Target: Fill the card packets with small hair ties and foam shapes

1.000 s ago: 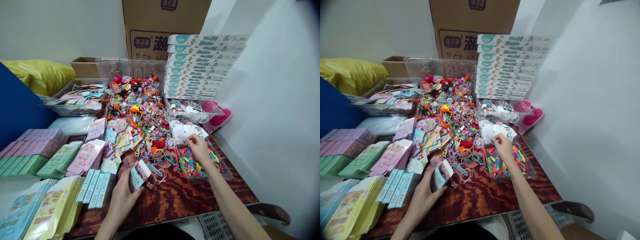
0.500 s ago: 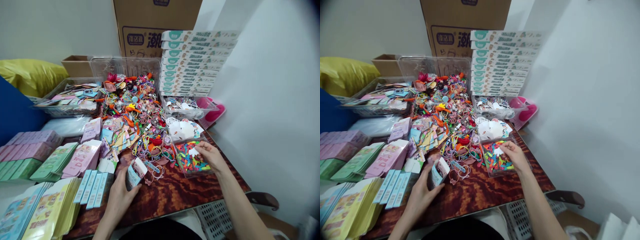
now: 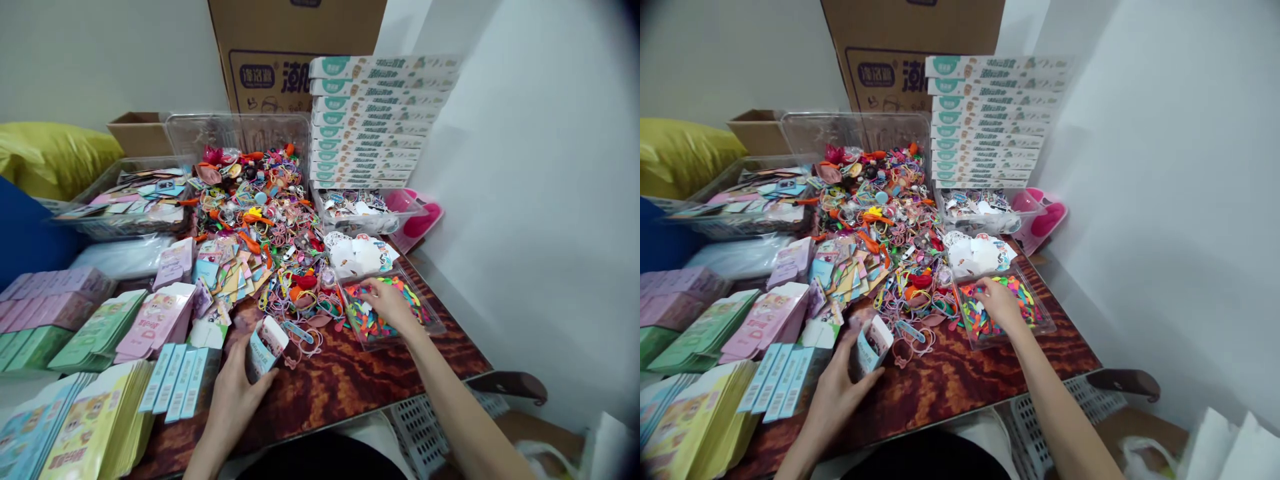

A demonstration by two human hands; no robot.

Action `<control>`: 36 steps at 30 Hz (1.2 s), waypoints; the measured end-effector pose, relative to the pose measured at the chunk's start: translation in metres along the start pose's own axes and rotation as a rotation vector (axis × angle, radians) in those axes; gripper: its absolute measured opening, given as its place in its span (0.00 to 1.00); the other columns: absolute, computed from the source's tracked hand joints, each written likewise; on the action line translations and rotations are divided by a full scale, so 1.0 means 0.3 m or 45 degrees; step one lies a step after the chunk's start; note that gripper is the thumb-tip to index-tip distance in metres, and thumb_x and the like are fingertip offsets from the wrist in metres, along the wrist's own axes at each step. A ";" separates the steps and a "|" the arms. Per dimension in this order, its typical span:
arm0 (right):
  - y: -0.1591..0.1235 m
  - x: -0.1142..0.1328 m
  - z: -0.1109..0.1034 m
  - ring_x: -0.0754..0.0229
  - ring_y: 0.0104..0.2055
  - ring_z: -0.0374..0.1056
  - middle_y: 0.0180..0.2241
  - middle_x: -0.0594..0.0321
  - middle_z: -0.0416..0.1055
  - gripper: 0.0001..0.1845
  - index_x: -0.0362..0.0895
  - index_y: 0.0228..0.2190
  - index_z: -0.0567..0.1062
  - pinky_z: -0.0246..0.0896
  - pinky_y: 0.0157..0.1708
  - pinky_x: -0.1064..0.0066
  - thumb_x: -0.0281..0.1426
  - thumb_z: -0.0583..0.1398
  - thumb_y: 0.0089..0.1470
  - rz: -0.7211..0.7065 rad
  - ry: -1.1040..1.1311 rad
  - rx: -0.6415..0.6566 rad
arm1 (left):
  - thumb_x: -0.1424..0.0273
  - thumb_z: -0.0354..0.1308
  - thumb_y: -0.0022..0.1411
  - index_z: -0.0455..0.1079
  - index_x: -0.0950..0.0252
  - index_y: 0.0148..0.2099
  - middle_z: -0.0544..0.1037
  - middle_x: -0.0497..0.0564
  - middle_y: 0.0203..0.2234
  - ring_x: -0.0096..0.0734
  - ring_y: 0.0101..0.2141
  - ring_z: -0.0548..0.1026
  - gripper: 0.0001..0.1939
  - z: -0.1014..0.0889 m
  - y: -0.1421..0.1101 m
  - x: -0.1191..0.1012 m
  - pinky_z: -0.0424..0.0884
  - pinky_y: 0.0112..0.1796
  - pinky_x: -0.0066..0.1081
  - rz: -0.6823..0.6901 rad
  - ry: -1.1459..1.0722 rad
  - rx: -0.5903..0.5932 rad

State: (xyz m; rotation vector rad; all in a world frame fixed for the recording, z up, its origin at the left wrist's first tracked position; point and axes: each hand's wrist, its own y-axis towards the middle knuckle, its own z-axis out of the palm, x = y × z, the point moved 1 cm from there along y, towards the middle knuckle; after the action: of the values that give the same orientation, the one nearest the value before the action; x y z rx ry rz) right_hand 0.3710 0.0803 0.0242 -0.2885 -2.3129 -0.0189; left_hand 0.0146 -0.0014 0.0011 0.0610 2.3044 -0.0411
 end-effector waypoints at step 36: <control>-0.073 0.034 -0.043 0.69 0.16 0.51 0.18 0.72 0.60 0.24 0.45 0.23 0.69 0.45 0.16 0.75 0.50 0.69 0.35 0.201 0.721 0.108 | 0.63 0.61 0.58 0.56 0.61 0.62 0.70 0.59 0.58 0.49 0.59 0.68 0.33 -0.004 -0.009 -0.004 0.66 0.56 0.47 0.023 -0.030 0.053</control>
State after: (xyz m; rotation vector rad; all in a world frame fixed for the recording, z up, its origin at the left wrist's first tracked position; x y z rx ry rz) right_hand 0.3688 0.0597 0.0420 -0.3682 -1.7205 0.0682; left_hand 0.0144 -0.0040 0.0028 0.1023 2.2795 -0.0804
